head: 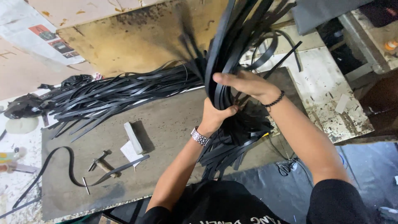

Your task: The person gathers and organizes long black leather strips on a workbench, then uses a small pointed tool to punch holes along the edge of a strip. The person handles the leather by hand and uses a wooden stick-like tool to create evenly spaced perforations.

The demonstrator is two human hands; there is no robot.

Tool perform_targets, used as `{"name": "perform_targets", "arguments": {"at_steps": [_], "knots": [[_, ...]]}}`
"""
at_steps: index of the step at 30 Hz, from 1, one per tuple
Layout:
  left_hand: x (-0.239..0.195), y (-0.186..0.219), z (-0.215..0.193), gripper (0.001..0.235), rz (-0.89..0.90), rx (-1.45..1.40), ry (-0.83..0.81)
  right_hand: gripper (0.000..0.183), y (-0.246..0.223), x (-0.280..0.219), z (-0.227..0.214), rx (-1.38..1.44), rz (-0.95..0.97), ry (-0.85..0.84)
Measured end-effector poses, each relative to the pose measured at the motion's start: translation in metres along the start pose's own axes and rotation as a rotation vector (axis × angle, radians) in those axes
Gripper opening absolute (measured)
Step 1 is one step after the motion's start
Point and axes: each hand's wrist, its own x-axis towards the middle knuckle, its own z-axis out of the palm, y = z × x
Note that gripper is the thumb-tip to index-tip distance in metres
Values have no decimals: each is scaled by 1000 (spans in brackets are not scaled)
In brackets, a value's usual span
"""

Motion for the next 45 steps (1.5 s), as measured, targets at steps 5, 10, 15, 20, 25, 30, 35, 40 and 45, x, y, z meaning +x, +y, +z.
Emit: {"name": "perform_targets", "arguments": {"at_steps": [5,10,15,20,25,30,35,40,45], "knots": [[-15,22,-19,21,435,-125,66,70,69,-22,-4,-224,-488,49],[-35,18,-49,21,465,-244,110,31,276,-120,82,98,-444,536],[-66,17,-60,18,529,-244,168,129,196,-95,170,1288,-24,-285],[-111,7,-91,10,475,-68,352,126,185,-36,151,1787,13,143],[-139,11,-119,19,584,-513,449,103,167,-12,144,1904,-87,183],[-187,22,-158,30,565,-505,410,109,171,14,157,1818,-396,-412],[-211,-6,-199,41,783,-669,432,83,125,14,168,1822,-457,-16],[-235,5,-221,37,746,-917,297,79,42,-6,182,1723,-534,-165],[-233,59,-190,39,736,-862,282,68,-3,-9,164,1631,-591,-323]]}}
